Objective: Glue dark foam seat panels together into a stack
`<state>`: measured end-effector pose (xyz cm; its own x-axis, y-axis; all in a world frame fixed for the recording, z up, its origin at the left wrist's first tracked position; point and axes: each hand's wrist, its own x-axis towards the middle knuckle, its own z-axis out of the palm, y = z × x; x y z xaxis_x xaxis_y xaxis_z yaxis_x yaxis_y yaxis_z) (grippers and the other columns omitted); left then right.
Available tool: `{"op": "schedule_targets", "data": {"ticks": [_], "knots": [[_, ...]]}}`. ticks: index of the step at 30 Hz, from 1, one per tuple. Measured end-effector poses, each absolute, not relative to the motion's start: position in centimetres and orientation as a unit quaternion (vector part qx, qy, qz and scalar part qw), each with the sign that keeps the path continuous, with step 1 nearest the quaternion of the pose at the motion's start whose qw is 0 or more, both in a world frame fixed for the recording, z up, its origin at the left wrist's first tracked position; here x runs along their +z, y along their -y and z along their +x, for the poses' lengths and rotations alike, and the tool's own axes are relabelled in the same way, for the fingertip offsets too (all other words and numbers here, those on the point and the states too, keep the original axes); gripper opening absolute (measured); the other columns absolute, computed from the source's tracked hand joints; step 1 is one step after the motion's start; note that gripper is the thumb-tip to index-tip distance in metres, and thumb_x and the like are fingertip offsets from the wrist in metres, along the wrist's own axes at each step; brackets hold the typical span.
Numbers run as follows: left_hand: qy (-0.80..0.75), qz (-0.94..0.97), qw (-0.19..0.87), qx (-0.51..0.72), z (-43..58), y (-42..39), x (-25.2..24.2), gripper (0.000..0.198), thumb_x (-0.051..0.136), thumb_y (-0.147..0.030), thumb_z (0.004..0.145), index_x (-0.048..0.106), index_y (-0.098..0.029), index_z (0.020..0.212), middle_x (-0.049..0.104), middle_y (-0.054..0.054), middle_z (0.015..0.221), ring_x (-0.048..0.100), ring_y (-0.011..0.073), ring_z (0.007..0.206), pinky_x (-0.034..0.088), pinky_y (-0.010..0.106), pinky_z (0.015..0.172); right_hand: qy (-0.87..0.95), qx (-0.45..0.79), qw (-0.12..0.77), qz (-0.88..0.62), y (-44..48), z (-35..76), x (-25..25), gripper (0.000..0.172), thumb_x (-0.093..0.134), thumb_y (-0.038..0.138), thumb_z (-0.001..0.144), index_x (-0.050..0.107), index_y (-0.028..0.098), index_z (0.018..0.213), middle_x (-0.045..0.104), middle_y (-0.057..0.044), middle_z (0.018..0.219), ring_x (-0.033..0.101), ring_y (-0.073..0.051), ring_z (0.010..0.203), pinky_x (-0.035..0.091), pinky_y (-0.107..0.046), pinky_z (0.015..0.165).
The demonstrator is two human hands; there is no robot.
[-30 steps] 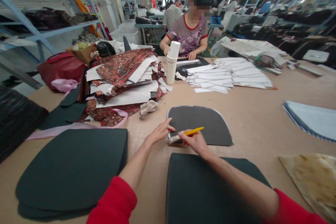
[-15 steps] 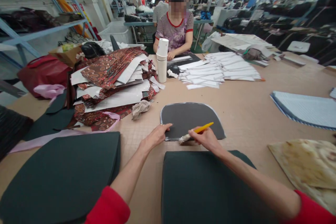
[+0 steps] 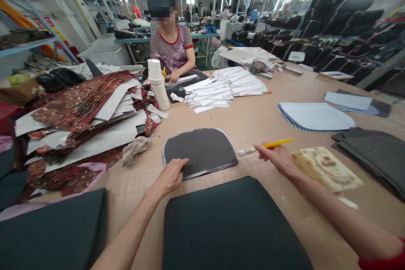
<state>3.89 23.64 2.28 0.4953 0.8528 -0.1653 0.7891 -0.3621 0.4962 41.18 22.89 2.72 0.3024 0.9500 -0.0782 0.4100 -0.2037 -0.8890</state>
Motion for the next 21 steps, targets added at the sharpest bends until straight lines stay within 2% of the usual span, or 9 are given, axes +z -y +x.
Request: {"op": "schedule_targets", "data": {"ticks": [4,7,10,16,21], "knots": [[-0.473,0.845,0.249,0.006,9.8,-24.4,2.7,0.054,0.053,-0.019,0.074,0.043,-0.016,0.127,0.052,0.015,0.124,0.047,0.0294,0.117,0.036,0.046,0.101,0.491,0.336,0.427,-0.681,-23.5,40.3,2.0,0.029,0.061,0.044,0.067,0.066,0.016,0.074,0.062,-0.002,0.057,0.057,-0.018,0.054,0.044,-0.028,0.053],[-0.476,0.847,0.233,-0.040,12.0,-24.7,2.2,0.059,0.058,-0.015,0.071,0.041,-0.015,0.127,0.050,0.016,0.124,0.045,0.0326,0.117,0.037,0.048,0.099,0.497,0.313,0.455,-0.669,-24.3,40.1,1.1,0.031,0.061,0.043,0.067,0.067,0.018,0.083,0.069,-0.006,0.079,0.063,-0.021,0.072,0.049,-0.032,0.067],[-0.481,0.846,0.221,-0.071,12.3,-24.9,2.0,0.059,0.057,-0.012,0.071,0.039,-0.018,0.127,0.048,0.014,0.127,0.044,0.0309,0.119,0.036,0.048,0.100,0.523,0.304,0.473,-0.640,-25.5,39.6,0.3,0.029,0.059,0.044,0.071,0.067,0.021,0.085,0.070,-0.006,0.091,0.063,-0.023,0.087,0.048,-0.035,0.080],[-0.479,0.846,0.213,-0.093,12.2,-25.1,2.1,0.047,0.051,-0.014,0.075,0.040,-0.022,0.119,0.051,0.010,0.122,0.047,0.0243,0.114,0.034,0.043,0.100,0.583,0.295,0.466,-0.597,-24.8,38.7,-0.6,0.018,0.058,0.036,0.071,0.067,0.022,0.079,0.070,-0.004,0.085,0.064,-0.021,0.080,0.049,-0.035,0.078],[-0.475,0.847,0.216,-0.097,12.3,-25.3,2.2,0.036,0.051,-0.012,0.074,0.046,-0.022,0.109,0.054,0.007,0.114,0.049,0.0227,0.105,0.036,0.040,0.096,0.604,0.306,0.419,-0.605,-20.9,39.5,0.1,0.018,0.057,0.034,0.073,0.068,0.022,0.080,0.070,-0.004,0.082,0.064,-0.021,0.075,0.049,-0.034,0.073]]}}
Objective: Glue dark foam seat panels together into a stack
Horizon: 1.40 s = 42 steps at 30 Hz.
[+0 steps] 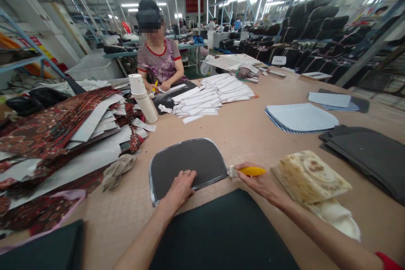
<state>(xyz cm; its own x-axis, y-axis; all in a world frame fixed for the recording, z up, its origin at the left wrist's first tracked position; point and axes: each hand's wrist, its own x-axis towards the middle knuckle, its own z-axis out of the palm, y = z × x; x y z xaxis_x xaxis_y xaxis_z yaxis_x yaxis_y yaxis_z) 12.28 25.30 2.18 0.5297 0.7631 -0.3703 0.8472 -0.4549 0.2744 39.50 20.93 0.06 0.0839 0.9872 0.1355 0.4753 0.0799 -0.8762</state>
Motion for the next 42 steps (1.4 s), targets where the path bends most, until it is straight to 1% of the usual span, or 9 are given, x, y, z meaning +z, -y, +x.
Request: {"op": "schedule_targets", "data": {"ticks": [5,8,11,16,20,25,32,36,42], "knots": [[-0.469,0.852,0.208,-0.103,12.1,-25.3,2.6,0.030,0.051,-0.011,0.074,0.049,-0.020,0.103,0.055,0.007,0.111,0.049,0.0230,0.101,0.040,0.038,0.091,0.541,0.318,0.454,-0.632,-22.6,39.7,1.5,0.024,0.060,0.041,0.069,0.069,0.023,0.081,0.070,-0.004,0.087,0.063,-0.023,0.085,0.048,-0.036,0.079],[-0.466,0.855,0.201,-0.111,12.0,-25.1,3.0,0.026,0.052,-0.012,0.075,0.050,-0.020,0.100,0.055,0.006,0.110,0.050,0.0223,0.100,0.041,0.038,0.091,0.489,0.340,0.493,-0.634,-26.1,38.6,2.0,0.034,0.062,0.047,0.064,0.069,0.019,0.082,0.070,-0.006,0.082,0.062,-0.023,0.075,0.049,-0.034,0.067],[-0.465,0.856,0.192,-0.120,12.0,-24.8,3.0,0.020,0.047,-0.013,0.079,0.051,-0.020,0.098,0.056,0.007,0.109,0.051,0.0233,0.101,0.045,0.039,0.087,0.490,0.360,0.504,-0.613,-29.8,35.9,2.1,0.040,0.060,0.047,0.066,0.069,0.016,0.089,0.069,-0.006,0.076,0.060,-0.019,0.064,0.047,-0.030,0.059],[-0.472,0.858,0.170,-0.115,11.9,-24.6,1.6,0.032,0.030,-0.006,0.082,0.053,-0.017,0.102,0.056,0.011,0.111,0.051,0.0276,0.106,0.050,0.045,0.083,0.518,0.395,0.502,-0.569,-35.5,29.5,1.2,0.037,0.060,0.043,0.064,0.070,0.016,0.089,0.070,-0.006,0.086,0.062,-0.020,0.073,0.047,-0.030,0.065],[-0.479,0.858,0.157,-0.098,11.8,-24.6,0.3,0.034,0.035,-0.004,0.079,0.053,-0.016,0.105,0.057,0.012,0.112,0.052,0.0301,0.107,0.052,0.046,0.081,0.549,0.427,0.487,-0.528,-38.2,24.4,-0.1,0.036,0.061,0.042,0.064,0.070,0.017,0.088,0.070,-0.005,0.085,0.063,-0.021,0.077,0.049,-0.030,0.070],[-0.485,0.857,0.154,-0.082,11.7,-24.7,0.2,0.036,0.034,-0.004,0.078,0.053,-0.018,0.106,0.058,0.011,0.111,0.053,0.0280,0.106,0.053,0.044,0.082,0.588,0.455,0.458,-0.487,-39.5,20.3,-1.6,0.032,0.062,0.039,0.064,0.070,0.018,0.087,0.070,-0.003,0.081,0.064,-0.019,0.075,0.050,-0.030,0.071],[-0.489,0.852,0.173,-0.071,11.6,-24.7,0.6,0.035,0.032,-0.007,0.079,0.051,-0.017,0.107,0.057,0.012,0.112,0.052,0.0286,0.106,0.052,0.044,0.082,0.575,0.379,0.473,-0.550,-40.6,23.5,-2.7,0.025,0.059,0.034,0.066,0.069,0.019,0.083,0.070,-0.005,0.087,0.063,-0.023,0.086,0.046,-0.038,0.087],[-0.485,0.851,0.185,-0.079,11.6,-24.7,0.5,0.036,0.035,-0.008,0.077,0.051,-0.018,0.107,0.056,0.012,0.113,0.051,0.0293,0.107,0.051,0.045,0.082,0.568,0.358,0.485,-0.560,-40.6,24.2,-2.8,0.029,0.059,0.038,0.067,0.069,0.018,0.086,0.071,-0.005,0.090,0.064,-0.023,0.088,0.048,-0.035,0.085],[-0.490,0.846,0.189,-0.089,11.7,-24.8,0.3,0.037,0.035,-0.006,0.076,0.050,-0.018,0.108,0.055,0.014,0.114,0.050,0.0308,0.108,0.050,0.047,0.082,0.537,0.316,0.493,-0.608,-39.7,26.7,-3.1,0.022,0.059,0.034,0.064,0.069,0.020,0.077,0.071,-0.002,0.082,0.065,-0.021,0.083,0.049,-0.034,0.082]]}}
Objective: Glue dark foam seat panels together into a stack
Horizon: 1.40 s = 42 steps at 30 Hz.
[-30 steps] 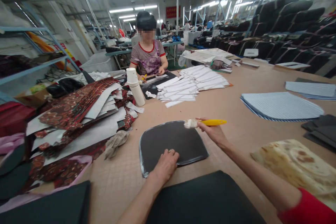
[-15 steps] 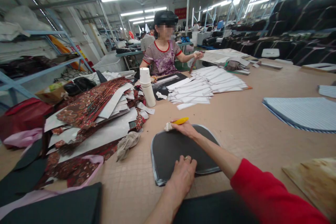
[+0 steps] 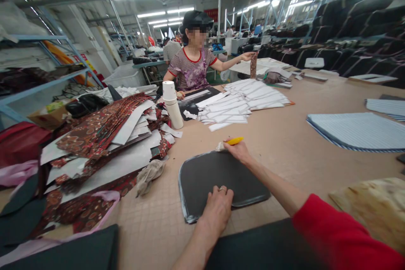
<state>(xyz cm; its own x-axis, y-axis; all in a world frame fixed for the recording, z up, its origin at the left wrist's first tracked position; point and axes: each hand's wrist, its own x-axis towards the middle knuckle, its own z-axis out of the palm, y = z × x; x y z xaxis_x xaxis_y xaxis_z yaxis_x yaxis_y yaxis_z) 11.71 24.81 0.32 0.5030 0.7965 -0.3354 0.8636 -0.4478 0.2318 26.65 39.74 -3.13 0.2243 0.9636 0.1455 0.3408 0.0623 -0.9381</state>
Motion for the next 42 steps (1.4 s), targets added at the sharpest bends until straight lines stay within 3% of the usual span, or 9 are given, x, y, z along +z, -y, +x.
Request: {"op": "schedule_targets", "data": {"ticks": [6,10,15,20,23,28,31,37,42], "knots": [[-0.504,0.836,0.207,-0.060,11.9,-24.6,0.2,0.038,0.028,-0.003,0.077,0.051,-0.018,0.104,0.056,0.014,0.111,0.050,0.0305,0.108,0.048,0.048,0.082,0.468,0.234,0.494,-0.694,-36.0,34.8,-0.6,0.024,0.059,0.036,0.062,0.068,0.017,0.074,0.068,-0.004,0.070,0.065,-0.025,0.077,0.048,-0.037,0.075],[-0.513,0.829,0.220,-0.026,11.8,-24.5,0.7,0.033,0.028,-0.003,0.077,0.051,-0.018,0.096,0.059,0.011,0.102,0.054,0.0259,0.099,0.046,0.043,0.081,0.466,0.232,0.507,-0.687,-32.1,37.2,3.4,0.038,0.057,0.046,0.072,0.067,0.016,0.094,0.066,-0.002,0.068,0.063,-0.019,0.065,0.049,-0.030,0.065],[-0.529,0.815,0.223,0.080,10.7,-25.1,2.7,0.018,0.036,-0.007,0.072,0.045,-0.021,0.079,0.057,0.003,0.083,0.054,0.0147,0.079,0.044,0.028,0.075,0.546,0.325,0.528,-0.563,-27.5,39.4,6.4,0.050,0.049,0.053,0.083,0.057,0.015,0.115,0.061,-0.001,0.062,0.058,-0.015,0.048,0.048,-0.028,0.054],[-0.565,0.782,0.146,0.221,9.5,-26.3,8.0,0.015,0.033,-0.011,0.074,0.041,-0.022,0.079,0.053,0.003,0.085,0.052,0.0171,0.083,0.043,0.033,0.078,0.614,0.254,0.495,-0.559,-25.8,41.1,5.2,0.040,0.057,0.052,0.077,0.062,0.021,0.101,0.066,-0.007,0.086,0.064,-0.022,0.070,0.050,-0.035,0.067],[-0.559,0.777,0.098,0.274,9.1,-25.9,13.3,0.012,0.034,-0.015,0.076,0.041,-0.024,0.080,0.055,0.005,0.091,0.053,0.0197,0.091,0.042,0.037,0.083,0.658,0.171,0.469,-0.564,-25.9,40.5,5.4,0.052,0.070,0.048,0.066,0.060,0.022,0.110,0.066,-0.008,0.096,0.063,-0.026,0.082,0.050,-0.039,0.076],[-0.533,0.779,0.040,0.329,9.1,-21.1,22.9,0.004,0.039,-0.023,0.076,0.043,-0.024,0.076,0.057,0.007,0.107,0.053,0.0213,0.105,0.040,0.041,0.094,0.690,0.157,0.519,-0.479,-24.6,38.0,9.2,0.066,0.076,0.035,0.061,0.052,0.025,0.122,0.055,-0.009,0.126,0.050,-0.028,0.115,0.040,-0.044,0.097],[-0.528,0.772,0.017,0.354,9.4,-16.8,27.4,0.006,0.043,-0.029,0.074,0.047,-0.025,0.074,0.061,0.005,0.104,0.057,0.0212,0.101,0.043,0.040,0.092,0.689,0.193,0.537,-0.447,-22.5,36.8,11.8,0.058,0.074,0.032,0.063,0.054,0.025,0.117,0.059,-0.007,0.120,0.052,-0.027,0.112,0.041,-0.042,0.096],[-0.556,0.746,-0.002,0.366,9.3,-10.8,32.3,0.010,0.047,-0.034,0.072,0.051,-0.025,0.072,0.064,0.004,0.106,0.059,0.0220,0.097,0.044,0.041,0.092,0.660,0.257,0.571,-0.415,-17.3,35.7,15.1,0.029,0.060,0.040,0.078,0.060,0.024,0.103,0.066,-0.004,0.096,0.062,-0.024,0.088,0.050,-0.033,0.078],[-0.534,0.720,-0.030,0.442,8.5,-8.4,34.1,0.025,0.056,-0.040,0.070,0.054,-0.024,0.089,0.061,0.005,0.112,0.055,0.0235,0.107,0.042,0.043,0.096,0.634,0.233,0.593,-0.438,-13.1,35.9,16.9,0.027,0.055,0.048,0.080,0.062,0.024,0.089,0.065,-0.003,0.078,0.061,-0.022,0.072,0.052,-0.032,0.064]]}}
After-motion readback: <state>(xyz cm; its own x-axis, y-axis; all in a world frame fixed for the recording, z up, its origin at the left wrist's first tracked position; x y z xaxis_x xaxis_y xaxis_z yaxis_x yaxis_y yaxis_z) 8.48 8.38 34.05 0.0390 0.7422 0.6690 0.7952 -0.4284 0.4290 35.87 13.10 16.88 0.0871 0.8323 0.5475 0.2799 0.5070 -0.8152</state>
